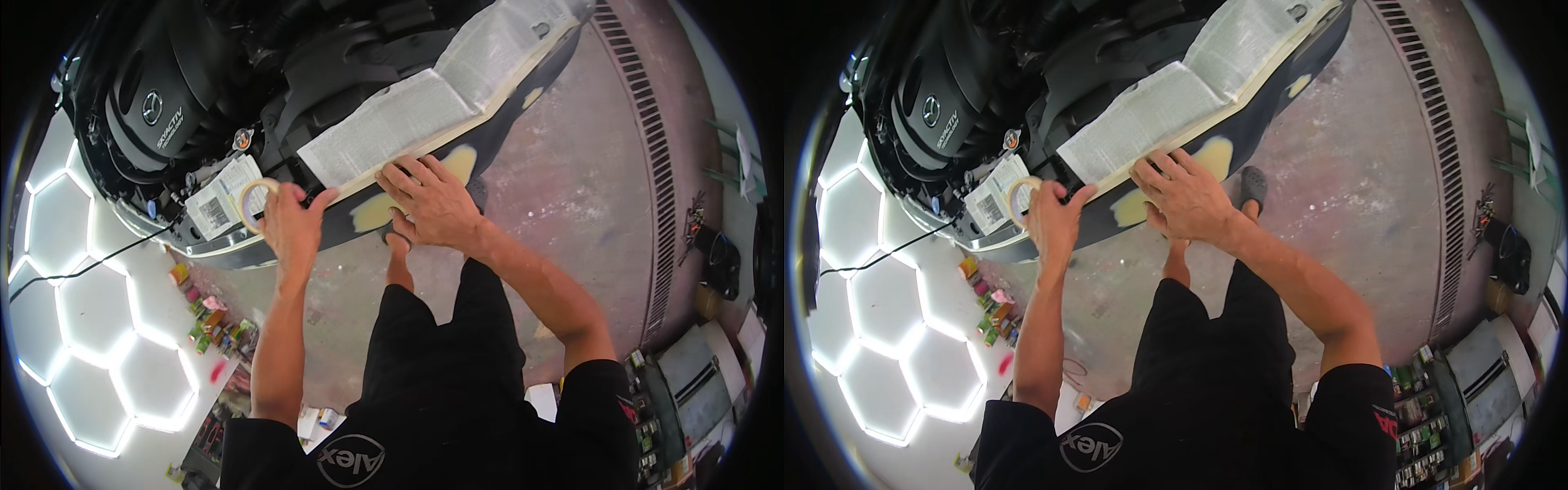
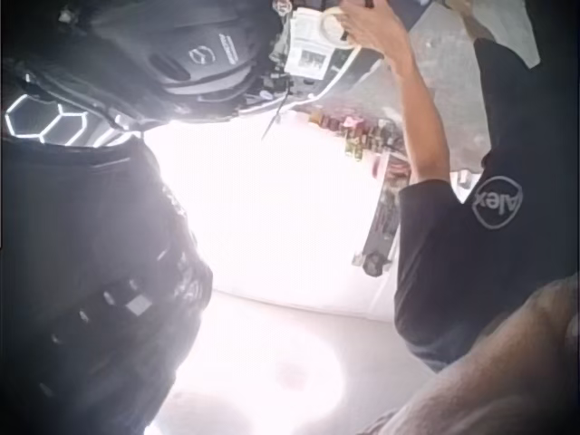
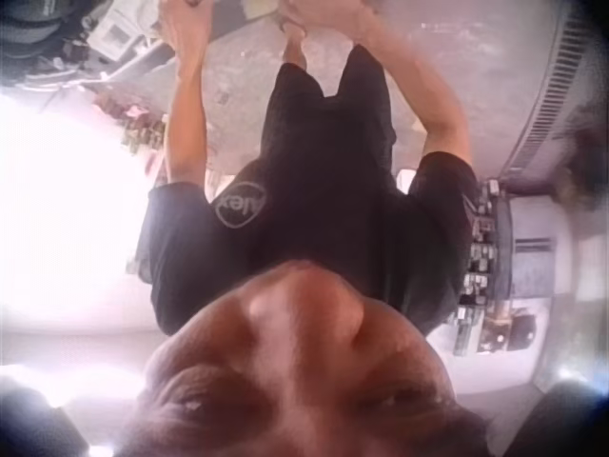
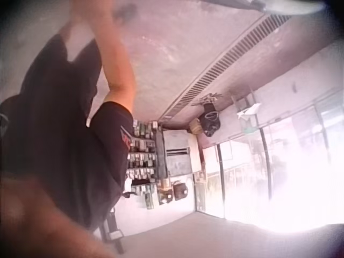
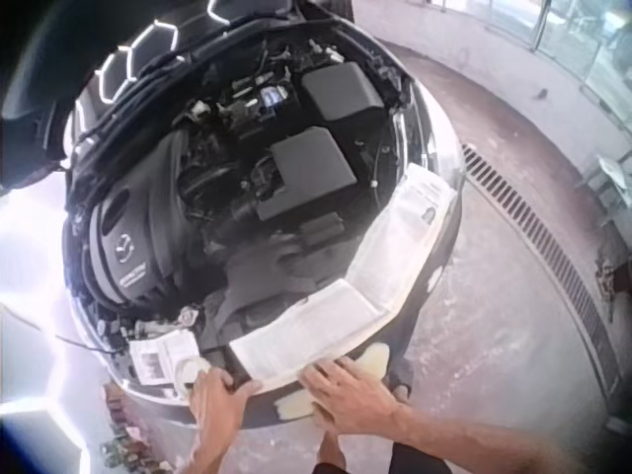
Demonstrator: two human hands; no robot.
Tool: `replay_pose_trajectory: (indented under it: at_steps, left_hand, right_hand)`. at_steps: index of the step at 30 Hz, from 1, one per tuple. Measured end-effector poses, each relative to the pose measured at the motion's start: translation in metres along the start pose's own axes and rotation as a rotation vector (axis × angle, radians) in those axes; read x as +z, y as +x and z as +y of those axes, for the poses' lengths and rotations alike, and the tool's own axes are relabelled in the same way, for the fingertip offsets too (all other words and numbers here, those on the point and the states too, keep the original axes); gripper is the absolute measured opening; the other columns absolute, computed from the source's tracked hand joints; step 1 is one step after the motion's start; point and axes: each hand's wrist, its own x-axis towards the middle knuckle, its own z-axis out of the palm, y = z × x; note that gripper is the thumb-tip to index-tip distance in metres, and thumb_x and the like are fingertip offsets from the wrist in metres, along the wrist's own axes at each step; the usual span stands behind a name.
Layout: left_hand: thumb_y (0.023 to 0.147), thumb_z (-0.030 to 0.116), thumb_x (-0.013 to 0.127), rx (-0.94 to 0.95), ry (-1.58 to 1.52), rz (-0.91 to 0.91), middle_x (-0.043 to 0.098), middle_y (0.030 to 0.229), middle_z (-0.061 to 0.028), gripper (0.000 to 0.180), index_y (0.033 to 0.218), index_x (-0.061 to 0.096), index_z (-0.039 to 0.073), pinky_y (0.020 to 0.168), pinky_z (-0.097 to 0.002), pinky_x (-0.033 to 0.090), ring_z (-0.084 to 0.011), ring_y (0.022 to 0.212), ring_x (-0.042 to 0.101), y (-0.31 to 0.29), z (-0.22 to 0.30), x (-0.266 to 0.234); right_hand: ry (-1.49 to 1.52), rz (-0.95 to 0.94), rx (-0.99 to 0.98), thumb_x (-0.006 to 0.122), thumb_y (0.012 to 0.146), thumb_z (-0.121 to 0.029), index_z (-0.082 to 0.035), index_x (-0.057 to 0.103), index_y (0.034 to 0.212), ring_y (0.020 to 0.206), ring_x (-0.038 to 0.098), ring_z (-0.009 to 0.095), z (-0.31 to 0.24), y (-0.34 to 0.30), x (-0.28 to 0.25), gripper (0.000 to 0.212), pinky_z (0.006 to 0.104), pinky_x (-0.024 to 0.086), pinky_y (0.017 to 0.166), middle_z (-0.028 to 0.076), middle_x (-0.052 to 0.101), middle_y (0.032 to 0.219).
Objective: The person tapes newspaper strips to the front bumper and hood edges of a black car with the hood open, using masking tape to cover the areas. The person repeatedly retrieves newspaper and tape, applies them to the car, and smooths the paper in place.
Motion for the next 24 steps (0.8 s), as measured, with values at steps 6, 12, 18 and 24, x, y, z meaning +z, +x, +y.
replay_pose_trajectory:
  at_steps: [6,12,18,24]
  left_hand:
    - [0.107,0.031,0.074,0.125,-0.222,0.330,0.067,0.113,-0.0183,0.058,0.155,0.054,0.006,0.102,-0.0548,0.045,-0.0379,0.109,0.065,-0.036,0.007,-0.009]
    - [0.108,0.001,0.048,0.300,-1.009,0.117,0.066,0.118,-0.0137,0.075,0.176,0.017,0.007,0.096,-0.0357,0.051,-0.0192,0.102,0.063,-0.064,0.080,0.000]
    - [0.101,-0.007,0.040,0.437,-1.485,-0.240,0.067,0.120,-0.0108,0.090,0.180,0.000,0.010,0.096,-0.0291,0.049,-0.0141,0.102,0.061,-0.067,0.130,-0.019]
    - [0.098,-0.003,0.045,0.609,-1.216,-0.193,0.072,0.112,-0.0125,0.088,0.178,0.009,0.005,0.091,-0.0327,0.051,-0.0133,0.097,0.063,-0.068,0.140,-0.036]
  right_hand:
    - [-0.133,0.274,0.245,0.071,0.101,-0.033,-0.001,0.066,0.148,0.149,0.048,0.032,0.026,-0.012,-0.040,0.057,0.0504,0.038,0.121,0.011,0.058,0.155]
    - [-0.236,0.329,0.395,0.068,0.105,-0.031,-0.001,0.070,0.145,0.150,0.045,0.034,0.037,0.010,-0.070,0.050,0.0507,0.037,0.116,0.011,0.059,0.155]
    - [0.831,0.199,0.437,0.088,0.095,-0.018,-0.004,0.070,0.150,0.108,0.064,0.016,-0.010,0.008,-0.134,0.060,0.0305,0.050,0.087,0.007,0.067,0.134]
    - [0.838,0.191,0.417,0.088,0.095,-0.009,-0.003,0.068,0.152,0.109,0.064,0.011,-0.008,0.004,-0.155,0.061,0.0269,0.052,0.088,0.006,0.066,0.133]
